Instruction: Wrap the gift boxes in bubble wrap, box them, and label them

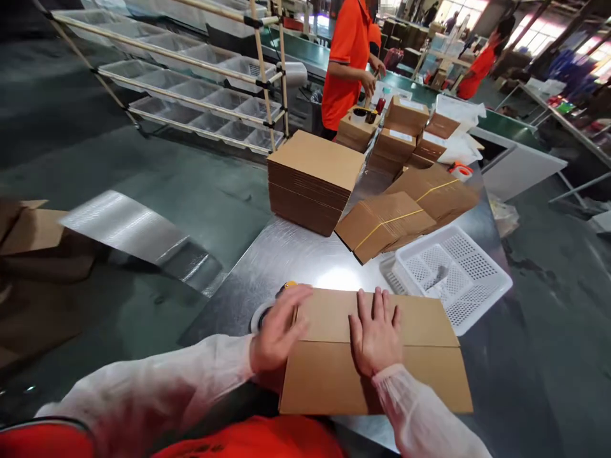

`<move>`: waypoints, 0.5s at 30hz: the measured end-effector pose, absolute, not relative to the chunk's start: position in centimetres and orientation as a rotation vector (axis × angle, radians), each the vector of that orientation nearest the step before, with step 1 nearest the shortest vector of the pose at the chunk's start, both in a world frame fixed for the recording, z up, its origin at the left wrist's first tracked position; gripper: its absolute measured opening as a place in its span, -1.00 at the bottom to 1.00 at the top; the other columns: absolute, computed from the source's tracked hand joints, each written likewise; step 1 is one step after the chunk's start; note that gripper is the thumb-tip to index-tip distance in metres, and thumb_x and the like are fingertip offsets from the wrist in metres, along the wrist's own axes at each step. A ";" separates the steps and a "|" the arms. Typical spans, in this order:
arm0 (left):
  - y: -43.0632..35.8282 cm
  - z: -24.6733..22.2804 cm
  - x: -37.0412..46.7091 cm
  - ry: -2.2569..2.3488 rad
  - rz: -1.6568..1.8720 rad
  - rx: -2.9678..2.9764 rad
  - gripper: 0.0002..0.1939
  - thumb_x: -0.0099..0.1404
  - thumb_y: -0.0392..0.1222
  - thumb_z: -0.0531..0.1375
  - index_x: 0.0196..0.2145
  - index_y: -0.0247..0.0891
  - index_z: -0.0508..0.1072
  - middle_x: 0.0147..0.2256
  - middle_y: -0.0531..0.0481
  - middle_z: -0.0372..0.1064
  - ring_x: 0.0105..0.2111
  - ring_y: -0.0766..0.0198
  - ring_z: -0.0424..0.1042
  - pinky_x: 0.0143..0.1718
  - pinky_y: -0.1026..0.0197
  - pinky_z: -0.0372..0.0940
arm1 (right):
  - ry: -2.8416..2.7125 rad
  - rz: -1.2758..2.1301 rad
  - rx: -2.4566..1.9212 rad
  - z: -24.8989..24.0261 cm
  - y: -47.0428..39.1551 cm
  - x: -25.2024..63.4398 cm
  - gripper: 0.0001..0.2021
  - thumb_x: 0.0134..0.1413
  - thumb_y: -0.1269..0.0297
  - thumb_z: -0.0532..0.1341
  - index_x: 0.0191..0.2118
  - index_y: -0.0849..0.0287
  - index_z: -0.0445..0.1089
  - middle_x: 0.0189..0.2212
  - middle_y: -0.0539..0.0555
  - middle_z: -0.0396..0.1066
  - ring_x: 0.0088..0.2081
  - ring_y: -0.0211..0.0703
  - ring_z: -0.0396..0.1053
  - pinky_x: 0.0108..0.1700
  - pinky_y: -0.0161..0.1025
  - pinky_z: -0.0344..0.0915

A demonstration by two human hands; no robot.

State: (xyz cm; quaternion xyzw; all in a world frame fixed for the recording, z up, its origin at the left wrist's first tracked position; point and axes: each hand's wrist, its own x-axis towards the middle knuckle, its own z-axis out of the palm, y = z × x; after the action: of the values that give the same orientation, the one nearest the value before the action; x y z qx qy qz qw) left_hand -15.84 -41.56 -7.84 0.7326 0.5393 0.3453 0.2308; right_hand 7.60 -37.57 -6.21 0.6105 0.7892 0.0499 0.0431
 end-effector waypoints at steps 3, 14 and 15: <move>-43.5 -13.3 -19.4 1.873 0.929 1.662 -0.52 0.45 -0.15 -0.19 0.16 -0.39 0.27 -0.02 -0.33 0.38 0.02 0.04 0.38 0.11 -0.09 0.30 | 2.393 0.131 1.838 -6.1 -36.8 7.5 -0.46 0.39 0.13 -0.16 0.39 0.11 0.07 0.40 0.23 -0.05 0.42 0.10 -0.17 0.35 0.23 -0.07; -45.4 -19.1 -19.2 1.769 -0.036 1.994 -0.41 0.29 -0.47 -0.16 0.16 -0.35 0.42 -0.09 -0.31 0.47 -0.04 -0.05 0.46 0.08 -0.07 0.32 | 2.362 -0.044 1.864 -4.6 -36.6 6.9 -0.47 0.39 0.14 -0.11 0.39 0.11 0.06 0.40 0.19 -0.07 0.42 0.16 -0.20 0.35 0.27 -0.08; -45.1 -17.7 -20.4 1.756 -0.017 1.992 -0.40 0.31 -0.43 -0.15 0.20 -0.32 0.38 -0.11 -0.29 0.48 -0.08 -0.03 0.48 0.03 -0.06 0.35 | 2.390 -0.079 1.867 -4.7 -36.6 7.1 -0.46 0.38 0.13 -0.11 0.40 0.11 0.05 0.40 0.18 -0.08 0.42 0.17 -0.20 0.35 0.29 -0.08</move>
State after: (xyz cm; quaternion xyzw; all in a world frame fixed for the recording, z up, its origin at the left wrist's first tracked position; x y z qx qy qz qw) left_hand -20.42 -45.07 -17.73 0.7281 0.6418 -0.0062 0.2406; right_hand 7.05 -36.62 -4.67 0.6145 0.7866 -0.0261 0.0536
